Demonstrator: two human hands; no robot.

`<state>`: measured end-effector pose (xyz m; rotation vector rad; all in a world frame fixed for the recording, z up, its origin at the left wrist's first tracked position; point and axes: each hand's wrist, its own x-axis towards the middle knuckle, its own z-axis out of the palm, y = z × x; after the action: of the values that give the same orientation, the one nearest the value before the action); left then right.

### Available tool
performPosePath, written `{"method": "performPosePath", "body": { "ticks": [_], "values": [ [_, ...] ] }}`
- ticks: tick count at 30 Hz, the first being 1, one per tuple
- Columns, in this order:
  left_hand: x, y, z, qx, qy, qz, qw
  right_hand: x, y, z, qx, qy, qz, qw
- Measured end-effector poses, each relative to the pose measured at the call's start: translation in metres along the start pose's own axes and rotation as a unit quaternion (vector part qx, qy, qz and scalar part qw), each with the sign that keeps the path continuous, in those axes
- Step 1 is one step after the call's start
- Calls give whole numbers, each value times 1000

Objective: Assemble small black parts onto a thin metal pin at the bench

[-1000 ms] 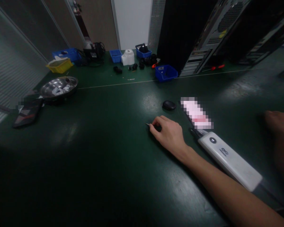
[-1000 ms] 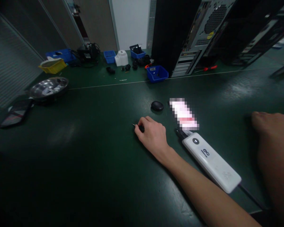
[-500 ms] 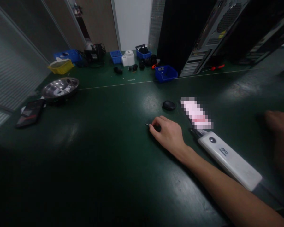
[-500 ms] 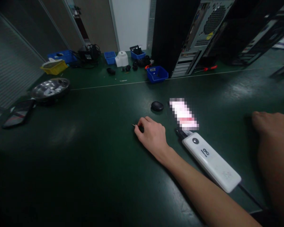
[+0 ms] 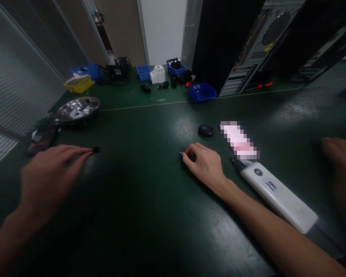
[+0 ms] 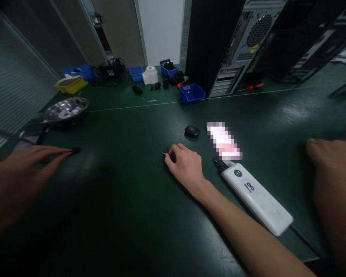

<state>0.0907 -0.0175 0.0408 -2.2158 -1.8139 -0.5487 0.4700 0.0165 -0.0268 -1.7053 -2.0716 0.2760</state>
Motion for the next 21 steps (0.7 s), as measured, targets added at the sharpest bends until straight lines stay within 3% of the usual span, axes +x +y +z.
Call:
{"method": "performPosePath", "body": {
  "ticks": [5,8,12,16,19,21],
  "values": [
    [24,99,52,-80,-79,186,976,0,-1,-1,-2,-4,-2,1000],
    [36,141,84,-134,-109,234,957,0,-1,1,-14,4,3,1000],
    [37,149,107,-184,-100,232,950,0,0,4,-18,8,2,1000],
    [33,142,108,-247,-56,216,943,0,0,5,-10,10,3,1000],
    [33,140,104,-331,-32,156,930,1,0,4,-6,8,4,1000],
    [34,140,102,-372,-46,99,922,1,0,3,-4,2,5,1000]
  ]
}}
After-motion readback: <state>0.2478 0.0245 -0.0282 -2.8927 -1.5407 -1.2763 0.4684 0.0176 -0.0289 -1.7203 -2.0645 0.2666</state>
